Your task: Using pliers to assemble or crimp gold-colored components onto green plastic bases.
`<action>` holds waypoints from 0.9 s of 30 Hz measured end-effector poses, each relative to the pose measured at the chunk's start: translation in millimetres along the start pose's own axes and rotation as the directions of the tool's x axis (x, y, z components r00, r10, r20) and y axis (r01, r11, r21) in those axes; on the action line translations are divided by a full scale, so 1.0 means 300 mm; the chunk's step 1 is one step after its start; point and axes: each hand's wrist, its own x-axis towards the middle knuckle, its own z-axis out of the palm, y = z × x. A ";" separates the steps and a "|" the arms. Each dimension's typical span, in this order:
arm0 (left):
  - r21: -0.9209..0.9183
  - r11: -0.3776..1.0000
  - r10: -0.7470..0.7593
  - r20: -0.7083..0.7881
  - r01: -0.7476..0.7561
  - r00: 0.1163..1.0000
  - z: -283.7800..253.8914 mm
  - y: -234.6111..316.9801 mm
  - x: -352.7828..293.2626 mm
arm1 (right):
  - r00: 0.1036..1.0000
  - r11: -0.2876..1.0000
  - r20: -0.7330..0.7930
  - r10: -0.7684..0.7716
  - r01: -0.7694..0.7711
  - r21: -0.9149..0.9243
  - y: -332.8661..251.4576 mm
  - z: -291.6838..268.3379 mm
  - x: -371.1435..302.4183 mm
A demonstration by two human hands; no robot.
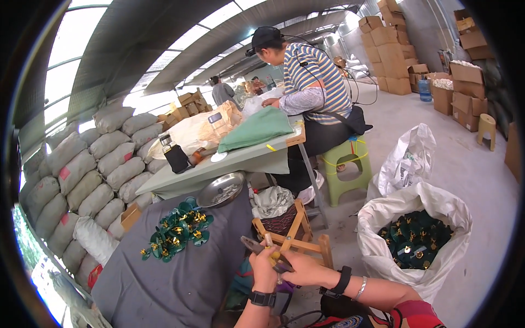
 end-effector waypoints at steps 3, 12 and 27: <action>-0.006 1.000 0.011 0.012 -0.010 1.000 -0.047 -0.016 0.013 | 0.993 0.996 0.111 0.043 -0.051 0.071 -0.035 0.012 0.007; 0.029 0.999 -0.046 0.059 0.044 0.997 -0.085 0.009 -0.006 | 0.991 0.985 0.075 0.112 -0.101 -0.136 -0.077 0.094 0.045; 0.054 0.993 -0.094 -0.119 0.101 0.988 -0.228 0.031 -0.003 | 0.997 0.997 0.056 0.060 -0.058 -0.048 -0.085 0.232 0.111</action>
